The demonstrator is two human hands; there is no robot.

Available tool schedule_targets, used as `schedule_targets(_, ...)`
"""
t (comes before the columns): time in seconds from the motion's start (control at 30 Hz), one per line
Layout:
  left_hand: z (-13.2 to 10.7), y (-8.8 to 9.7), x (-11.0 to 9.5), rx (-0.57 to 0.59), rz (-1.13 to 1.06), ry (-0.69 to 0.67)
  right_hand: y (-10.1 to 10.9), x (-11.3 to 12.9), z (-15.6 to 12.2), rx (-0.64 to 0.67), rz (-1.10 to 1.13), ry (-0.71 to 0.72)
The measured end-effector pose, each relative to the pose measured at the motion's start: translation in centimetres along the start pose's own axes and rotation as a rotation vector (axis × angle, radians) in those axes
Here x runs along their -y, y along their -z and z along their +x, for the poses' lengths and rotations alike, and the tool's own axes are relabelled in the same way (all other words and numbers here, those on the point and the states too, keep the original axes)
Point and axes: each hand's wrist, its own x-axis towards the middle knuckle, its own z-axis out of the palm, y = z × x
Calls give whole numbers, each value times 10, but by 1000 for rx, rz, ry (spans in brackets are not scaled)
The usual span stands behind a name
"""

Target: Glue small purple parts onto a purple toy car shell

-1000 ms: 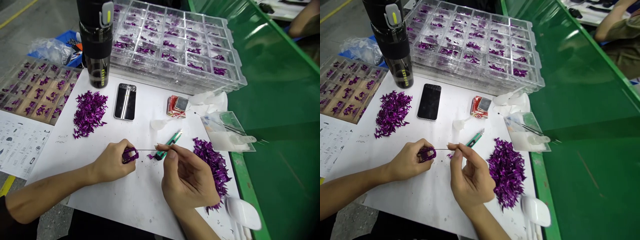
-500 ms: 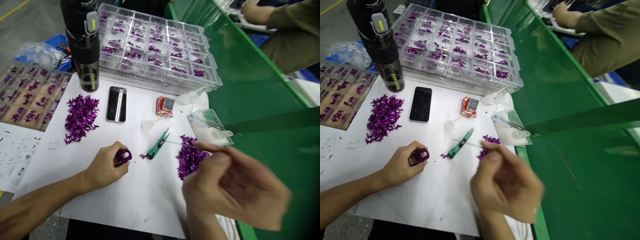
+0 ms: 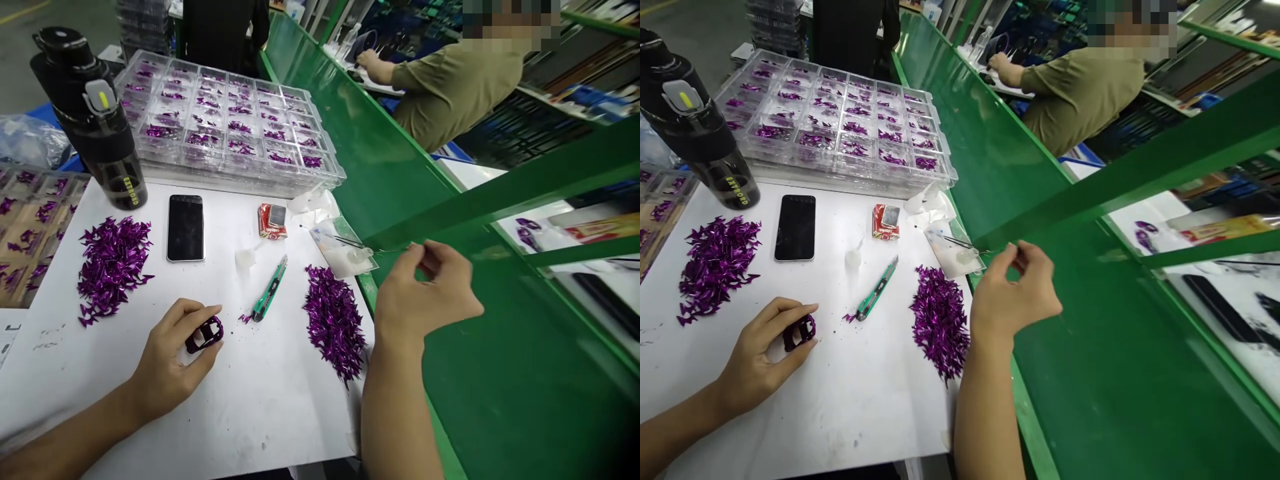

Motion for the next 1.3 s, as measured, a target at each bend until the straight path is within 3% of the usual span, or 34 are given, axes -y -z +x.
schedule_targets(0.1, 2, 3, 1, 10, -133, 84, 7, 20, -10, -8, 31, 26)
schedule_targets(0.2, 7, 9, 4, 41, -431, 281, 25, 64, -41, 0, 226, 184)
schedule_targets(0.33, 16, 13, 4, -19, -796, 463, 49, 117, -94, 550, 671, 525)
schedule_targets(0.4, 20, 13, 2, -39, -882, 487, 54, 128, -112, 749, 792, 512)
schedule_targets(0.47, 22, 13, 0, -19, -934, 487, 55, 130, -122, 854, 855, 436)
schedule_targets(0.7, 20, 11, -1, 15, -984, 435, 53, 127, -119, 785, 899, 385)
schedule_targets(0.9, 18, 13, 6, 55, -908, 423, 51, 126, -122, 883, 952, 325)
schedule_targets(1.07, 18, 13, 1, 31, -868, 344, 48, 128, -124, 889, 974, 344)
schedule_targets(1.2, 17, 14, -12, 66, -741, 232, 69, 130, -104, 835, 899, 467)
schedule_targets(1.3, 9, 34, -30, -29, -581, 144, 98, 96, -74, 722, 753, 581)
